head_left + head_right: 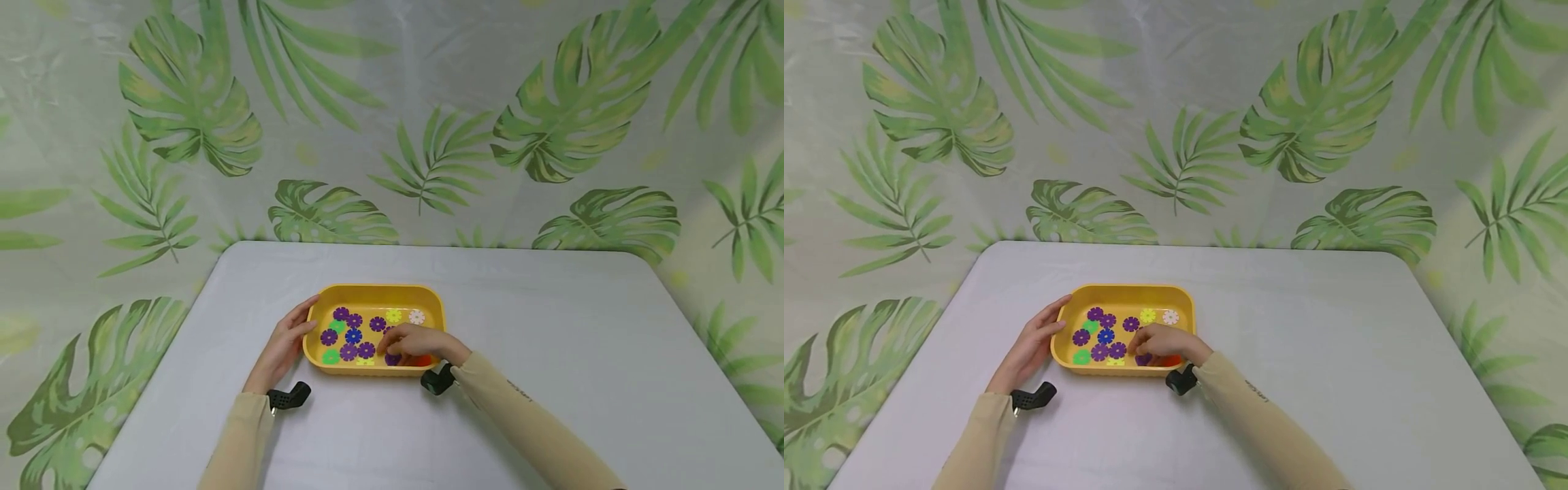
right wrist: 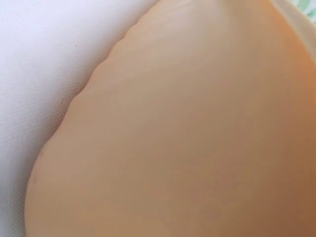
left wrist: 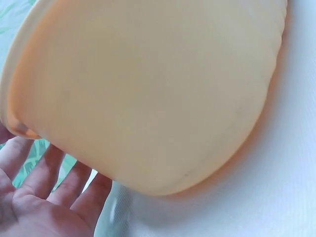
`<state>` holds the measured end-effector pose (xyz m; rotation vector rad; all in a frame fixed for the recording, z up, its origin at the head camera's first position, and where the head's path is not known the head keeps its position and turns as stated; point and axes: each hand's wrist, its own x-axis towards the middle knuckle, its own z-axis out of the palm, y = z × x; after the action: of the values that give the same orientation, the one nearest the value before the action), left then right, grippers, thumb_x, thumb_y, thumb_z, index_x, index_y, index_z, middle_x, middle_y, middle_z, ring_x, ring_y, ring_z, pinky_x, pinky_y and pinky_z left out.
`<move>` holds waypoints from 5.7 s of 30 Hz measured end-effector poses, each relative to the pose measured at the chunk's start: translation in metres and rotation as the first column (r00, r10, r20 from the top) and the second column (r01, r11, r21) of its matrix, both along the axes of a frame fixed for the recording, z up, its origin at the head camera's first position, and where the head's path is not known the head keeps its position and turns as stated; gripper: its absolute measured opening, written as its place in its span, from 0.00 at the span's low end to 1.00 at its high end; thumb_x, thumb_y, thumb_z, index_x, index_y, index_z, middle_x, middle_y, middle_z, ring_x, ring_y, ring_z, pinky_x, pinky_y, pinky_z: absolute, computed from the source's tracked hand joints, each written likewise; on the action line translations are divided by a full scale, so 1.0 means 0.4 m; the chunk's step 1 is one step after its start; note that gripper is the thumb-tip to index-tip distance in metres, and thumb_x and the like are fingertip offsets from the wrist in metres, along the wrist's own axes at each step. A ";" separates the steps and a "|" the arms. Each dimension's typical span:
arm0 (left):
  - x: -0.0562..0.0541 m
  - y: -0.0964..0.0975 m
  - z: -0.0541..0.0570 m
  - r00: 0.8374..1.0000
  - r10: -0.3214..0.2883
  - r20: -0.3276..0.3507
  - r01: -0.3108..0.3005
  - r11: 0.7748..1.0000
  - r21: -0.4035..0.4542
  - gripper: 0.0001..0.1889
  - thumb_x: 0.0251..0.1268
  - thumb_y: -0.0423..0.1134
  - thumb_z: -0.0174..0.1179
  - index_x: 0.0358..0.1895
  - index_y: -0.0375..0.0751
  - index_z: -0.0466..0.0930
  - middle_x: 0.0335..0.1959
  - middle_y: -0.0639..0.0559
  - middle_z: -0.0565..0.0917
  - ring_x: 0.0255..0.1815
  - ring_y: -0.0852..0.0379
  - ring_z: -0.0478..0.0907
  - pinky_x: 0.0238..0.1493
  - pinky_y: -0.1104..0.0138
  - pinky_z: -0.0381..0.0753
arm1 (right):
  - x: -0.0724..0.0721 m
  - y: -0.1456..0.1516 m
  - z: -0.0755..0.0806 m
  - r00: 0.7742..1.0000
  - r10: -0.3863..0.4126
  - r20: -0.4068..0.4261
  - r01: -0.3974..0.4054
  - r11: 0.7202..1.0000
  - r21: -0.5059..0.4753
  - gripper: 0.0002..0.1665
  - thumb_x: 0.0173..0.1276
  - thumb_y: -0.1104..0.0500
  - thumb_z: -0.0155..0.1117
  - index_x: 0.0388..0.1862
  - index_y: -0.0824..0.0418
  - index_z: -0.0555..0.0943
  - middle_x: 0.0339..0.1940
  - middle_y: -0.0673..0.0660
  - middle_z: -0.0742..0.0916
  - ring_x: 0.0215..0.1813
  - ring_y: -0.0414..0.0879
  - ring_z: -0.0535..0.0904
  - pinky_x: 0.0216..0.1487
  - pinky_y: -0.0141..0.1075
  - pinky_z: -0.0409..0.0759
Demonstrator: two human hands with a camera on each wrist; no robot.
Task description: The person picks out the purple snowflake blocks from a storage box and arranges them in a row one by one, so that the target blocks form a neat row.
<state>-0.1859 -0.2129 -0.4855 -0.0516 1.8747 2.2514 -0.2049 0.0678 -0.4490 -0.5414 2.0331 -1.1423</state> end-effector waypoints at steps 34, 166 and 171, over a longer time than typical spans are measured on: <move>0.005 -0.007 -0.007 0.993 -0.082 -0.083 0.078 0.996 -0.045 0.32 0.70 0.28 0.50 0.75 0.47 0.54 0.76 0.54 0.51 0.75 0.52 0.46 0.69 0.60 0.56 | -0.039 0.247 0.034 0.915 -0.389 -0.108 0.357 0.904 -0.234 0.14 0.73 0.64 0.53 0.51 0.73 0.74 0.40 0.62 0.81 0.32 0.46 0.76 0.40 0.38 0.84; 0.007 0.010 -0.036 0.994 0.009 -0.108 -0.014 0.999 -0.045 0.32 0.71 0.32 0.52 0.75 0.49 0.55 0.76 0.55 0.50 0.75 0.54 0.45 0.72 0.57 0.50 | 0.037 -0.078 -0.013 0.964 -0.247 0.097 0.263 0.935 -0.239 0.16 0.73 0.67 0.48 0.56 0.74 0.71 0.51 0.67 0.77 0.35 0.51 0.83 0.39 0.37 0.84; 0.009 0.011 -0.034 0.994 0.010 -0.108 -0.015 0.999 -0.041 0.32 0.71 0.32 0.52 0.75 0.49 0.55 0.76 0.55 0.50 0.75 0.54 0.45 0.72 0.57 0.50 | 0.036 -0.104 -0.023 0.954 -0.281 0.103 0.296 0.934 -0.198 0.13 0.71 0.69 0.49 0.52 0.73 0.72 0.44 0.64 0.78 0.31 0.47 0.82 0.36 0.34 0.84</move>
<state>-0.1825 -0.2086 -0.4992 0.0534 1.9809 2.2656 -0.1907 0.0263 -0.4583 -0.3011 1.9833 -1.5443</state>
